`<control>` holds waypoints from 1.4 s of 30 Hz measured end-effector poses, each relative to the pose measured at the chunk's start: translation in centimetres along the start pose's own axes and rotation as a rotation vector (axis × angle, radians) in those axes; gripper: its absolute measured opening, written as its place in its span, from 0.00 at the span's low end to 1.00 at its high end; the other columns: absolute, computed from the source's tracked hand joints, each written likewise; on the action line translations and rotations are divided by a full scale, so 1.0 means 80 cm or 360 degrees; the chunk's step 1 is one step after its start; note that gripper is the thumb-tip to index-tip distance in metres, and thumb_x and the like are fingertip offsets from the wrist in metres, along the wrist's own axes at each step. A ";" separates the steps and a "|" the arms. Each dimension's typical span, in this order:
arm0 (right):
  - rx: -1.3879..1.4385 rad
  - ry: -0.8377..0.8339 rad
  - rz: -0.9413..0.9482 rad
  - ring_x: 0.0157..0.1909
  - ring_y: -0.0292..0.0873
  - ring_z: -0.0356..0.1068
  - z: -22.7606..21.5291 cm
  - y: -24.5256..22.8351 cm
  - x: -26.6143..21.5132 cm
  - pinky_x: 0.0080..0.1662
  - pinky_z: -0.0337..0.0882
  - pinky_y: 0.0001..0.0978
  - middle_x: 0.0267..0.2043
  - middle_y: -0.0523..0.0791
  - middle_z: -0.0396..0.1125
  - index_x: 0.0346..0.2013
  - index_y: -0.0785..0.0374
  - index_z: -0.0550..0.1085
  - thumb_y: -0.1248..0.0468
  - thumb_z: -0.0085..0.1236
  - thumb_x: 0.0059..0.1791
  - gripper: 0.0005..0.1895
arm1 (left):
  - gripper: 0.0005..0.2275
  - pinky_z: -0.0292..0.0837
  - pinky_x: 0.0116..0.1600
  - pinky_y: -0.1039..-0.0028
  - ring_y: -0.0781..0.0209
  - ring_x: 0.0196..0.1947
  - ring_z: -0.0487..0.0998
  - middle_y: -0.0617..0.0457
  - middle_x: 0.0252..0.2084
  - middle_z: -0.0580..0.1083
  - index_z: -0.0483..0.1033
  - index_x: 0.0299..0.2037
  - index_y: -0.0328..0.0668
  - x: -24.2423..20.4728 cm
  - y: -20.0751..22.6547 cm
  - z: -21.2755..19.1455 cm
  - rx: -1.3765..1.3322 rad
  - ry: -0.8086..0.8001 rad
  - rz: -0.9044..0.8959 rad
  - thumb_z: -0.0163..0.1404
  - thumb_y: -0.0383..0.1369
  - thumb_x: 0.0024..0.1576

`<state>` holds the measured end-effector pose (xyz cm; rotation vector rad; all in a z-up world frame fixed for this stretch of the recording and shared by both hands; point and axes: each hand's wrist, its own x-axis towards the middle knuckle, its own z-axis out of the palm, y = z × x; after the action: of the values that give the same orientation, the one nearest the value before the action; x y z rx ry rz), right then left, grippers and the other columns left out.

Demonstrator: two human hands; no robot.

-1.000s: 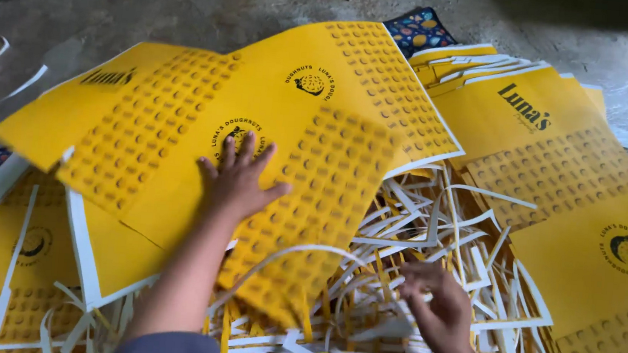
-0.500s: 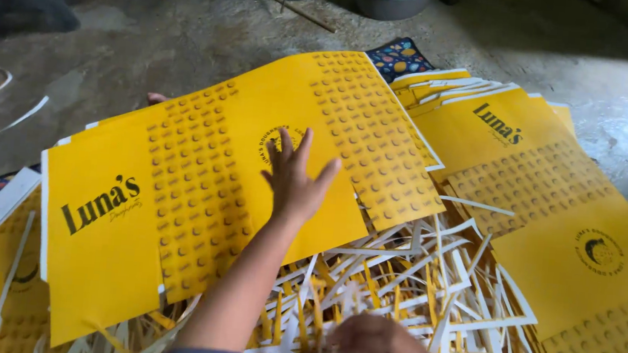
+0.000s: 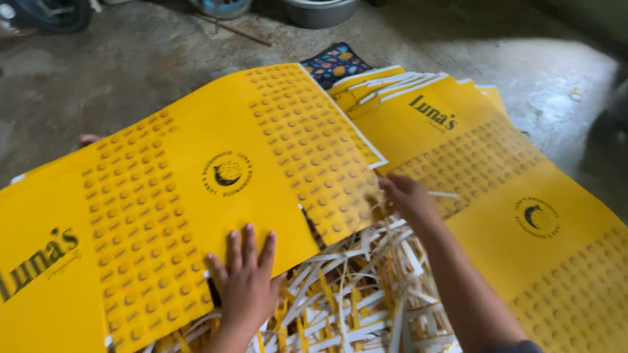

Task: Peeling off the white waste borders from printed yellow paper sheets

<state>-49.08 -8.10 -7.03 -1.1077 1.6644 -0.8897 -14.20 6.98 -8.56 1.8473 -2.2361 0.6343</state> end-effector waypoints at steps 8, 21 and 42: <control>0.0761 0.0092 0.0067 0.23 0.32 0.60 -0.015 0.071 0.026 0.26 0.59 0.26 0.24 0.40 0.67 0.47 0.61 0.81 0.65 0.62 0.49 0.13 | 0.38 0.44 0.65 0.26 0.38 0.77 0.42 0.47 0.79 0.44 0.49 0.75 0.68 0.062 0.025 -0.033 -0.0098 -0.0580 0.0123 0.44 0.62 0.54; 0.0829 0.1539 0.0574 0.45 0.38 0.71 -0.248 0.285 -0.246 0.42 0.72 0.32 0.49 0.45 0.74 0.58 0.60 0.77 0.59 0.62 0.50 0.22 | 0.33 0.38 0.66 0.21 0.36 0.75 0.47 0.47 0.77 0.50 0.65 0.68 0.63 0.158 0.246 -0.052 -0.0674 -0.0266 0.1115 0.59 0.46 0.48; -0.0871 0.1869 -0.0493 0.76 0.63 0.50 -0.222 0.348 -0.220 0.68 0.52 0.62 0.76 0.60 0.53 0.69 0.68 0.66 0.57 0.56 0.56 0.29 | 0.28 0.44 0.66 0.25 0.34 0.74 0.52 0.44 0.75 0.55 0.66 0.68 0.60 0.138 0.242 -0.043 -0.0793 -0.0295 0.1025 0.55 0.45 0.55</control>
<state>-70.48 19.11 -21.27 -1.3124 2.8645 -1.5004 -35.81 1.34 -5.25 0.9796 -2.7845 -0.0467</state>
